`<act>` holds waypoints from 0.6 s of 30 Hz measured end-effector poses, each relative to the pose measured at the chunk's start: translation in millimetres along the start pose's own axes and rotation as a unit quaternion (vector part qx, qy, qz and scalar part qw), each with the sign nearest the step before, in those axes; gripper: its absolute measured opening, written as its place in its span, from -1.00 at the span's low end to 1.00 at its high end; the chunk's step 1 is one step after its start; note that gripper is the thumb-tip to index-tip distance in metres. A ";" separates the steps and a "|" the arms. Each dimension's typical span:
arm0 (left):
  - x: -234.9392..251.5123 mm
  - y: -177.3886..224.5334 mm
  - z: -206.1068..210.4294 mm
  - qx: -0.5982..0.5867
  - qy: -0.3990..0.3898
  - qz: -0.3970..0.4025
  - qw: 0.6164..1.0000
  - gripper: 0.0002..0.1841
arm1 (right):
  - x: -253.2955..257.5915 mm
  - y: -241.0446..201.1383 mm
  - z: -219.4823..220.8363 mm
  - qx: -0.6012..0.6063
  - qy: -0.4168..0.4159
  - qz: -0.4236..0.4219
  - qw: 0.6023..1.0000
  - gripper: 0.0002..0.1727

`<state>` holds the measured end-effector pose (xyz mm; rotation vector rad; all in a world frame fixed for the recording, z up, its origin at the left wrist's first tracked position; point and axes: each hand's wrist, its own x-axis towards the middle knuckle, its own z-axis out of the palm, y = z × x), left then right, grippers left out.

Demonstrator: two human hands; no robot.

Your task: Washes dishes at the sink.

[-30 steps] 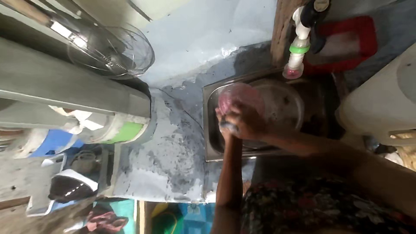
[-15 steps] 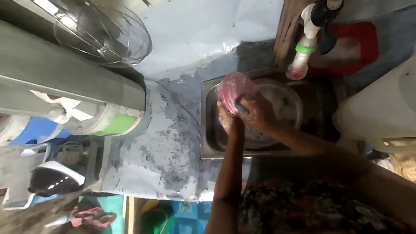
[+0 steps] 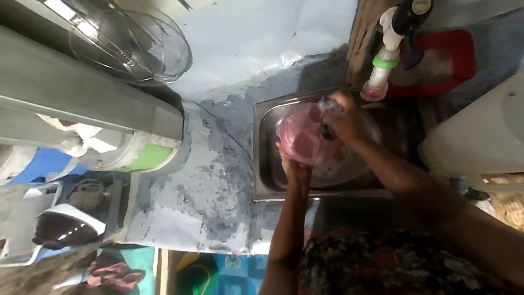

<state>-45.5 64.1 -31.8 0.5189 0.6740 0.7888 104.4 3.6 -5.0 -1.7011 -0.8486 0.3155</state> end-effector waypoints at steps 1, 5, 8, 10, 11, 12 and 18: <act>-1.0 -0.3 -2.8 0.009 -0.023 -0.005 1.000 -0.35 | 10.4 6.1 -2.4 0.002 -0.006 0.036 0.999 -0.60; 1.8 1.9 -8.9 0.056 0.038 0.009 0.998 -0.36 | -0.8 -4.7 -2.4 -0.042 -0.077 0.056 0.995 -0.55; 2.7 4.4 -16.1 0.073 0.048 0.031 0.996 -0.34 | -8.9 -9.5 -1.8 -0.067 -0.135 0.033 0.988 -0.54; -2.6 5.3 -16.9 0.090 0.051 0.022 0.994 -0.37 | -0.6 1.8 -4.6 -0.080 -0.178 0.065 0.979 -0.61; -3.5 6.3 -16.5 0.098 0.063 0.022 0.993 -0.38 | 2.0 4.0 -6.9 -0.071 -0.201 0.079 0.974 -0.64; -2.8 7.5 -16.4 0.104 0.073 0.026 0.992 -0.38 | 3.4 3.0 -9.6 -0.058 -0.229 0.083 0.968 -0.63; -10.8 12.3 -11.2 0.135 0.077 0.005 0.988 -0.42 | 2.1 18.1 -4.7 0.056 -0.093 0.159 0.981 -0.59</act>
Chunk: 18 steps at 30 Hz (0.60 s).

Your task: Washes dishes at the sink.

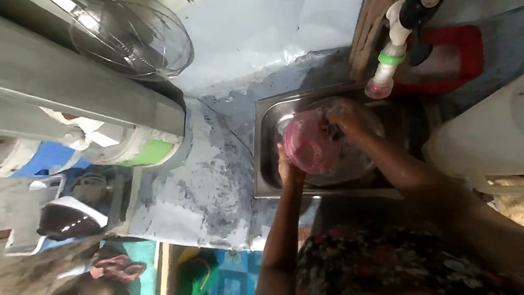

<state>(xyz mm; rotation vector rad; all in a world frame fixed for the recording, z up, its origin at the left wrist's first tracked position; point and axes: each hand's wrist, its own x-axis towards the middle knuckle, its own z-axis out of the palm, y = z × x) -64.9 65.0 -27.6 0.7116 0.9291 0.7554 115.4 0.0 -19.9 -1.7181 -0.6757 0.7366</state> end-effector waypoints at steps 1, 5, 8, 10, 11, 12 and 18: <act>-3.3 1.4 2.8 0.016 -0.024 0.009 1.000 -0.46 | 6.8 4.9 3.4 0.035 0.047 -0.002 0.998 -0.59; -5.7 -0.6 10.1 0.138 -0.061 0.046 0.988 -0.48 | -12.4 -4.5 23.1 -0.095 0.037 -0.214 0.972 -0.61; -20.8 2.2 10.9 0.331 -0.044 0.053 0.941 -0.70 | -43.0 -5.3 59.9 -0.173 0.008 -0.405 0.898 -0.72; -23.5 6.9 11.5 0.537 -0.068 0.116 0.833 -0.61 | -44.8 -17.4 64.8 -0.207 0.008 -0.374 0.904 -0.73; -20.7 7.8 13.6 0.595 -0.075 0.165 0.783 -0.63 | -36.5 -27.1 57.4 -0.207 0.006 -0.295 0.933 -0.71; -19.5 9.6 15.5 0.612 -0.081 0.184 0.765 -0.63 | -22.6 -36.2 45.7 -0.194 -0.007 -0.184 0.964 -0.64; -5.3 2.4 17.7 0.226 0.005 0.047 0.973 -0.43 | -12.5 -32.7 46.7 -0.189 0.035 -0.265 0.945 -0.68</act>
